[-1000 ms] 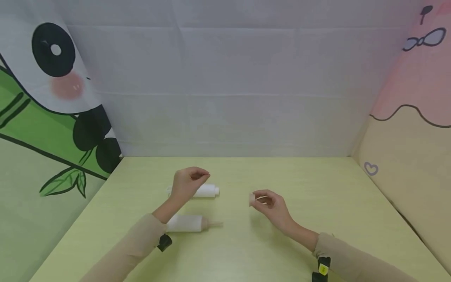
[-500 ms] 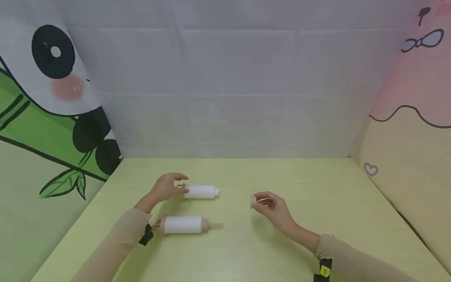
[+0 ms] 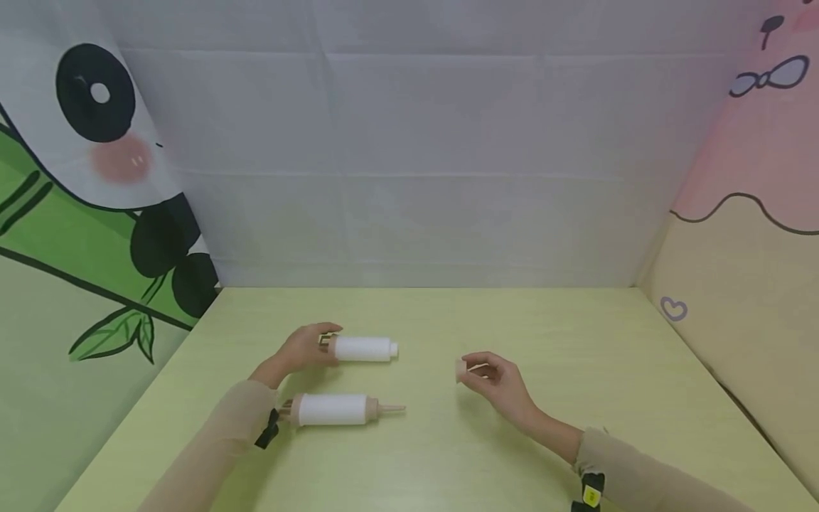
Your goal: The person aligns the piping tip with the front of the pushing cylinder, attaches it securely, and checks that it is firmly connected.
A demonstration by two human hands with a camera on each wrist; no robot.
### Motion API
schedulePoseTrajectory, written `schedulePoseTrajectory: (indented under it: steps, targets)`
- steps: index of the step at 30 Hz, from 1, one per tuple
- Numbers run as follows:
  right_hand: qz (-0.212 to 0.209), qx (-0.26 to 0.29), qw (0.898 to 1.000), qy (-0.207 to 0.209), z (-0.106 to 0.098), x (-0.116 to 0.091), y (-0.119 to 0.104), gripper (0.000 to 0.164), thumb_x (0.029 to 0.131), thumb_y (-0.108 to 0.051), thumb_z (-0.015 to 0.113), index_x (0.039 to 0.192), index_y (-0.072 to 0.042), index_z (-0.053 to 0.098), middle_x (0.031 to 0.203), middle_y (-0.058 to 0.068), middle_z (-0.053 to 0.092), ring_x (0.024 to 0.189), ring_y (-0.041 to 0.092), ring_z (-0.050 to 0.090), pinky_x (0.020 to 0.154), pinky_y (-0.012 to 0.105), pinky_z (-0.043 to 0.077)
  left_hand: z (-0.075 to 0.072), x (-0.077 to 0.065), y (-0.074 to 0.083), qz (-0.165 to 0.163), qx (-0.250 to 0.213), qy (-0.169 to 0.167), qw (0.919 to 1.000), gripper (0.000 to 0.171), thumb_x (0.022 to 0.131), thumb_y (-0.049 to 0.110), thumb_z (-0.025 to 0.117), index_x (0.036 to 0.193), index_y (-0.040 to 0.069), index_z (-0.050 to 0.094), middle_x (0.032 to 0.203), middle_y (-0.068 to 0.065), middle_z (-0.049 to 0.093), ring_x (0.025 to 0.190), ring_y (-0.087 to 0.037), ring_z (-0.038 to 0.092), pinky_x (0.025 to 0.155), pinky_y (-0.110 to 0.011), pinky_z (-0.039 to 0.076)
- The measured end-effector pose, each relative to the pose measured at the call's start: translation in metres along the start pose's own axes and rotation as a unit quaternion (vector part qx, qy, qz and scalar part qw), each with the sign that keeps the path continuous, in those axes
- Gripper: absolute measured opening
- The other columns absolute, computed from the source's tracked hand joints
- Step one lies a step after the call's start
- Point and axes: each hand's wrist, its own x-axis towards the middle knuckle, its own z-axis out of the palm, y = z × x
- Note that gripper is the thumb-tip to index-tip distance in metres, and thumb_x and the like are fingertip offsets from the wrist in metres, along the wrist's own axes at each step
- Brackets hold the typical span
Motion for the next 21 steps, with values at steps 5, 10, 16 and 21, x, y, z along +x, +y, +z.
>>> schedulePoseTrajectory:
  steps: [5,10,16,21]
  targets:
    - [-0.005,0.001,1.000,-0.002,0.0004,0.0009,0.0030,0.027,0.082,-0.007,0.066,0.105,0.005,0.059,0.098,0.020,0.058,0.081,0.010,0.062,0.073,0.025,0.053,0.0042,0.0037,-0.0041,-0.002,-0.011,-0.004,0.9999,0.065,0.071,0.009,0.077,0.127,-0.004,0.047,0.122,-0.024,0.052,0.105,-0.036,0.056,0.081,-0.037,0.052]
    - [-0.003,0.000,1.000,0.001,-0.0006,0.0011,0.0051,0.027,0.082,-0.006,0.066,0.105,0.005,0.059,0.098,0.019,0.058,0.081,0.010,0.062,0.072,0.025,0.053,0.0083,0.0079,-0.0081,-0.002,0.017,0.008,0.9998,0.061,0.068,0.011,0.079,0.121,-0.002,0.053,0.118,-0.021,0.056,0.106,-0.035,0.055,0.083,-0.039,0.051]
    - [-0.002,-0.001,1.000,0.002,-0.0020,0.0000,0.0047,0.026,0.082,-0.005,0.065,0.105,0.005,0.059,0.098,0.020,0.058,0.080,0.009,0.062,0.072,0.025,0.053,0.0085,0.0063,-0.0076,0.019,0.021,0.024,0.9993,0.054,0.069,0.013,0.079,0.116,-0.001,0.057,0.114,-0.018,0.059,0.105,-0.035,0.055,0.083,-0.040,0.051]
    - [-0.005,-0.003,1.000,0.001,-0.0038,0.0000,0.0055,0.026,0.083,-0.007,0.065,0.106,0.005,0.059,0.098,0.020,0.058,0.081,0.010,0.062,0.073,0.025,0.053,0.0087,0.0043,-0.0027,0.035,-0.006,0.034,0.9988,0.050,0.070,0.012,0.077,0.115,-0.002,0.058,0.112,-0.017,0.060,0.104,-0.034,0.057,0.082,-0.037,0.052]
